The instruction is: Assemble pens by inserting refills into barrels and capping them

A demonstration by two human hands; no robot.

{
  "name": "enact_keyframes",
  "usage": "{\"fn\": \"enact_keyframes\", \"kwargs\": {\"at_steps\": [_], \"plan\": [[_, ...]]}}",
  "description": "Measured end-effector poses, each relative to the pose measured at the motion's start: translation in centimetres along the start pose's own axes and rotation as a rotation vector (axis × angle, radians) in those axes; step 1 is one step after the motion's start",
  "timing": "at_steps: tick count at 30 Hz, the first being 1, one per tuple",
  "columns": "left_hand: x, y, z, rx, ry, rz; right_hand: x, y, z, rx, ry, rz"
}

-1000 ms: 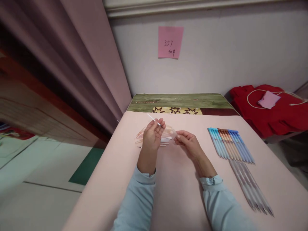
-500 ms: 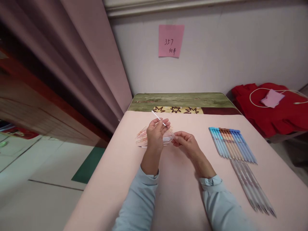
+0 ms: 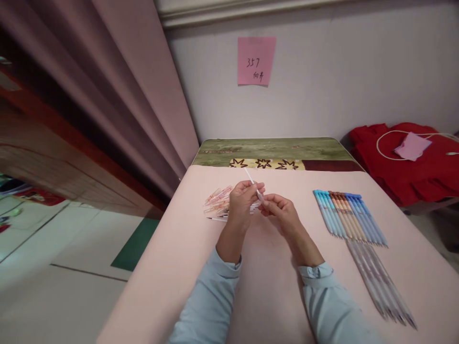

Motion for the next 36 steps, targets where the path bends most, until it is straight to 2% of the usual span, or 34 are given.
{"fn": "enact_keyframes", "kwargs": {"at_steps": [6, 10, 11, 13, 16, 18, 19, 21, 23, 26, 33, 36], "plan": [[-1.2, -0.3, -0.5, -0.056, -0.066, 0.122, 0.8, 0.2, 0.1, 0.035, 0.020, 0.077], [-1.0, 1.5, -0.3, -0.175, -0.157, 0.295, 1.2, 0.3, 0.1, 0.048, 0.042, 0.145], [-0.1, 2.3, -0.1, -0.207, -0.154, 0.356, 1.4, 0.3, 0.1, 0.048, 0.061, 0.167], [3.1, 4.5, 0.4, -0.289, -0.039, 0.539, 1.7, 0.3, 0.0, 0.050, 0.102, 0.202], [10.4, 8.0, 0.5, -0.392, 0.434, 1.020, 1.9, 0.2, 0.0, 0.063, 0.122, 0.229], [14.0, 8.4, 0.6, -0.323, 0.612, 1.302, 1.9, 0.3, 0.0, 0.063, 0.118, 0.236], [15.4, 7.8, 1.0, -0.244, 0.625, 1.385, 1.9, 0.4, 0.0, 0.058, 0.116, 0.237], [16.8, 5.9, 1.8, -0.105, 0.575, 1.497, 1.9, 0.5, 0.0, 0.051, 0.118, 0.232], [16.8, 4.1, 2.4, -0.047, 0.515, 1.582, 1.9, 0.6, 0.0, 0.049, 0.124, 0.219], [15.8, 2.9, 2.8, -0.054, 0.465, 1.664, 1.9, 0.5, -0.1, 0.051, 0.137, 0.198], [16.0, 2.9, 2.7, -0.025, 0.476, 1.565, 1.8, 0.4, -0.2, 0.047, 0.142, 0.164], [16.6, 3.0, 2.7, -0.033, 0.528, 1.516, 1.9, 0.5, -0.1, 0.047, 0.132, 0.153]]}}
Point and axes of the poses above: each hand's wrist, its own z-axis towards the middle knuckle, its own x-axis out of the back of the hand, y = z × x, the point moved 7 cm from there along z, towards the middle knuckle, and after that the axes turned 11 degrees about z, right-handed, at the moved point
